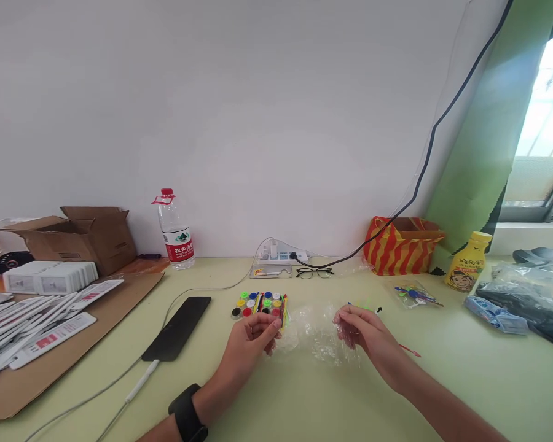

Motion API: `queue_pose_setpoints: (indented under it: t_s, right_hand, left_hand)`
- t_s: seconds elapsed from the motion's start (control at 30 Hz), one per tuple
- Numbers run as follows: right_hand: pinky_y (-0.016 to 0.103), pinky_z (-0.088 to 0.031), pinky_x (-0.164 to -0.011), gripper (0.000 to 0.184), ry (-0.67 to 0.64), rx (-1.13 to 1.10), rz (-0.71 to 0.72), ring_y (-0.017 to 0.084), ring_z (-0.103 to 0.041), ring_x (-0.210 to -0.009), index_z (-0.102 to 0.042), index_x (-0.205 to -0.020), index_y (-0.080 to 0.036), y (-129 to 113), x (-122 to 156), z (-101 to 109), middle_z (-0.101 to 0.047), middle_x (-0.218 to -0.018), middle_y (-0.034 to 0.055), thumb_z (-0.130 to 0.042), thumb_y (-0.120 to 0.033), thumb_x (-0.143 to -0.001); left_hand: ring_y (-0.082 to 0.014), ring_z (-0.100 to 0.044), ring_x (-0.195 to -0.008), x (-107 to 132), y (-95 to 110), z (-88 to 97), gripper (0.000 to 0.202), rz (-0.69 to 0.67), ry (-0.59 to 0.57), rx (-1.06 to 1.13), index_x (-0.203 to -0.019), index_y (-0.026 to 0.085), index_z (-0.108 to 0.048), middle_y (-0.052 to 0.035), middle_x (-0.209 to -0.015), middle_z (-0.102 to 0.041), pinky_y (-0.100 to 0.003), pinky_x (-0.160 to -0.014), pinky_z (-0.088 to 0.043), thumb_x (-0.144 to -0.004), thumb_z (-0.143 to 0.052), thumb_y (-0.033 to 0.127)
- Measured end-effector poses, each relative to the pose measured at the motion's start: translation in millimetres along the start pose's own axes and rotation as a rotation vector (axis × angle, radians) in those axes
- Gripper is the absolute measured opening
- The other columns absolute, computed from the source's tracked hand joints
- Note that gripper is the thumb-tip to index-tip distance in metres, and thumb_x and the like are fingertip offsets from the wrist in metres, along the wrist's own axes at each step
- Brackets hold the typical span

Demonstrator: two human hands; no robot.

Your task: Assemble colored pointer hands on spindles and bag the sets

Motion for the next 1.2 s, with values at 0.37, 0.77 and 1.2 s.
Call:
queue_pose_setpoints:
  t_s: [0.37, 0.77, 1.2]
  right_hand:
    - [0.031, -0.046, -0.068, 0.036, -0.029, 0.275, 0.194, 0.016, -0.054, -0.072, -0.067, -0.104, -0.022, -6.1, -8.1, 8.2, -0.057, -0.076, -0.0011, -0.073, -0.052, -0.084]
    - [0.038, -0.047, -0.083, 0.024, -0.094, 0.775, 0.572, 0.024, -0.062, -0.087, -0.072, -0.104, -0.028, -25.7, 9.9, -4.4, -0.069, -0.090, 0.0061, -0.058, -0.047, -0.098]
    - [0.037, -0.056, -0.069, 0.041, -0.014, 0.282, 0.048, 0.025, -0.073, -0.083, -0.074, -0.090, -0.020, -9.6, 12.4, 2.2, -0.077, -0.095, 0.0102, -0.076, -0.060, -0.083]
  left_hand:
    - [-0.0135, -0.059, -0.058, 0.7, -6.5, -4.6, 0.048, 0.000, -0.040, 0.001, -0.081, 0.014, -0.073, -0.0046, -0.070, -0.070, -0.026, -0.057, -0.051, -0.072, -0.085, 0.059]
    - [-0.0113, -0.060, -0.063, 2.1, -16.9, -11.2, 0.040, 0.076, -0.128, 0.051, -0.089, 0.015, -0.073, -0.0015, -0.074, -0.070, -0.024, -0.064, -0.050, -0.076, -0.086, 0.050]
    - [-0.0188, -0.072, -0.082, 6.5, -16.3, -14.0, 0.049, -0.001, -0.099, 0.047, -0.113, 0.018, -0.061, -0.0083, -0.105, -0.072, -0.035, -0.080, -0.061, -0.089, -0.069, 0.060]
Point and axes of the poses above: each hand's wrist, its own x-axis away from the middle knuckle, its own z-axis out of the back of the hand, y = z × x, the point moved 7 cm from there along -x, towards the middle knuckle
